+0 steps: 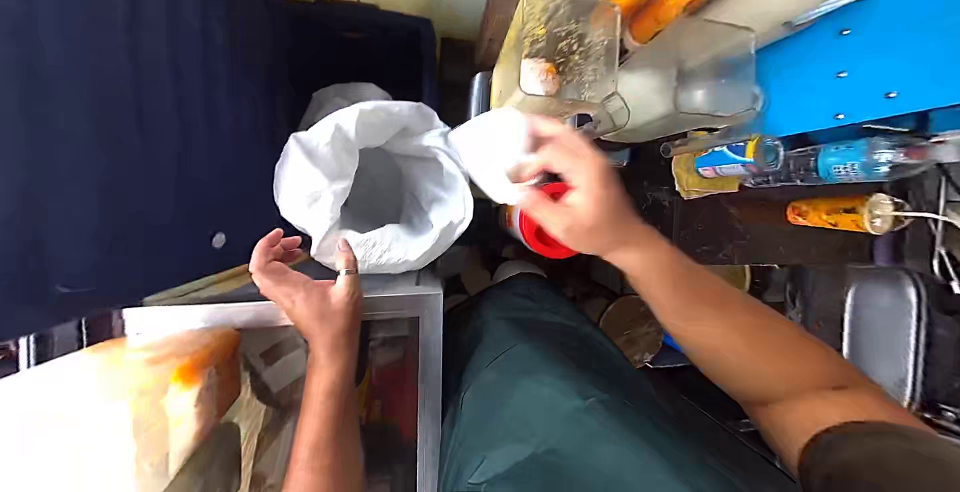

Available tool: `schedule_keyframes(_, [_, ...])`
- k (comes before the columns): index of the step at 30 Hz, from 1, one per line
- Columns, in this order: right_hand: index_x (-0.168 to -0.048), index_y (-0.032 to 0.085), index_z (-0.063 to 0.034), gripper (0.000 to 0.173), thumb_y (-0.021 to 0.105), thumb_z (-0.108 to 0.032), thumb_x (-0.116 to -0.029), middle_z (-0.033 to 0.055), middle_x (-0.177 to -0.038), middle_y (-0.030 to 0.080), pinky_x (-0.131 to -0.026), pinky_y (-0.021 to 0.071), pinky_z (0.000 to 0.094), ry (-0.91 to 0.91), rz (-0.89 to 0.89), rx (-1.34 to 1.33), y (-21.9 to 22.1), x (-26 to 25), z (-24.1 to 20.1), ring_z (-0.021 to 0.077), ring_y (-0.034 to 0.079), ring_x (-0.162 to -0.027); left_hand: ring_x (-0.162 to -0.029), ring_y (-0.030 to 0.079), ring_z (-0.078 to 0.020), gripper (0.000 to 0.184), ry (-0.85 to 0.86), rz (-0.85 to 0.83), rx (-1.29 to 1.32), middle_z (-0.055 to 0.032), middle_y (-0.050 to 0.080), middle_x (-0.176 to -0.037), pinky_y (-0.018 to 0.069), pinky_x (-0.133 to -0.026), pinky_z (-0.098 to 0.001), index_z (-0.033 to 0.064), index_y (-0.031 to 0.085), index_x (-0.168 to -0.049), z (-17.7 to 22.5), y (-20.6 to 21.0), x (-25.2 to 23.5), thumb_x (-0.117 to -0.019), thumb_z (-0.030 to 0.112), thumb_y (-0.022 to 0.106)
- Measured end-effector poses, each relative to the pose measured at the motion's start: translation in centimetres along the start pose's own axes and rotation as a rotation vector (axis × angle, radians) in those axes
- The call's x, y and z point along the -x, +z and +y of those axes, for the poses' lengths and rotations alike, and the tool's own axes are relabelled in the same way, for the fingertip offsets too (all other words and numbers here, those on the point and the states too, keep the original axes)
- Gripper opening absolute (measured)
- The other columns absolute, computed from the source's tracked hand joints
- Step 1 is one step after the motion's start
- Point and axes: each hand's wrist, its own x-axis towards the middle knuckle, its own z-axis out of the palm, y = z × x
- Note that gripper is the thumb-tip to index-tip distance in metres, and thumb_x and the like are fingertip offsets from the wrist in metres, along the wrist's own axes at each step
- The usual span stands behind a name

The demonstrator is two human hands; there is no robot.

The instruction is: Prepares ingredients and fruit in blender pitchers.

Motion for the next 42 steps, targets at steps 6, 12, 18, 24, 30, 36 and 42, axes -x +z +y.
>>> schedule_keyframes(6, [-0.119,0.065,-0.0062,0.024,0.057,-0.024,-0.1042,0.0111,-0.118,0.064,-0.077,0.0589,0.0361,0.324,-0.002,-0.272,12.2,2.5,4.8,0.0188,0.066,-0.097,-0.095,0.067,-0.0092,0.022,0.032,-0.327,0.54,-0.0004,0.07,-0.103,0.0581,-0.085,-0.0302,0.0088,0.068,-0.113,8.3,3.6,9.4,-0.1026,0.025,0.057])
schedule_keyframes(12, [-0.133,0.056,0.0037,0.037,0.06,-0.017,-0.1023,0.0212,-0.114,0.068,-0.084,0.0588,0.0425,1.289,-0.312,-0.464,19.9,17.7,19.3,0.0272,0.07,-0.094,-0.082,0.067,-0.0173,0.023,-0.939,-0.474,0.843,-0.0082,0.069,-0.088,0.058,-0.081,-0.0346,-0.0012,0.065,-0.096,6.7,14.2,17.4,-0.1054,0.012,0.049])
schedule_keyframes(18, [-0.138,0.05,0.0025,0.046,0.062,-0.026,-0.1034,0.0211,-0.115,0.066,-0.081,0.0578,0.0405,1.333,-0.179,-0.718,24.4,18.6,24.8,0.0254,0.068,-0.091,-0.111,0.064,-0.0244,0.039,-1.591,-0.059,0.893,-0.0164,0.063,-0.127,0.053,-0.095,-0.041,-0.0016,0.047,-0.138,-2.8,25.4,21.5,-0.1116,0.023,0.032])
schedule_keyframes(24, [-0.105,0.061,0.0028,0.024,0.063,-0.021,-0.102,0.0088,-0.081,0.061,-0.061,0.0531,0.0287,1.31,-0.156,-0.795,22.3,17.7,23.7,0.0137,0.059,-0.066,-0.096,0.068,-0.0214,0.036,-1.446,-0.069,1.296,-0.0093,0.067,-0.114,0.0576,-0.08,-0.0387,0.0113,0.054,-0.128,-9.6,32.0,22.1,-0.1088,0.033,0.032])
schedule_keyframes(30, [-0.117,0.063,-0.0056,0.033,0.059,-0.035,-0.1017,0.0036,-0.085,0.061,-0.06,0.0514,0.0273,1.401,-0.355,-0.855,18.8,18.7,21.9,0.0117,0.059,-0.067,-0.075,0.067,-0.0178,0.055,-1.176,-0.103,1.619,-0.0046,0.071,-0.092,0.0592,-0.065,-0.0396,0.0171,0.062,-0.11,-10.2,32.3,24.3,-0.1006,0.063,0.032])
schedule_keyframes(36, [-0.117,0.058,-0.0062,0.036,0.063,-0.038,-0.1011,0.0046,-0.089,0.06,-0.062,0.0527,0.0306,1.39,-0.569,-0.93,12.7,22.1,19.2,0.0136,0.059,-0.07,-0.082,0.074,-0.0171,0.06,-1.218,-0.014,1.587,-0.0052,0.076,-0.093,0.0629,-0.069,-0.0381,0.0151,0.067,-0.105,-4.9,30.8,27.3,-0.1014,0.062,0.03])
schedule_keyframes(42, [-0.136,0.054,-0.0017,0.039,0.06,-0.02,-0.1018,0.0192,-0.113,0.066,-0.074,0.0579,0.0457,1.422,-0.321,-0.644,2.7,28.2,25.6,0.0282,0.067,-0.089,-0.086,0.073,-0.0126,0.045,-1.141,-0.056,1.355,-0.0012,0.075,-0.094,0.0629,-0.074,-0.0332,0.0194,0.066,-0.106,2.0,20.8,27.5,-0.1004,0.06,0.046])
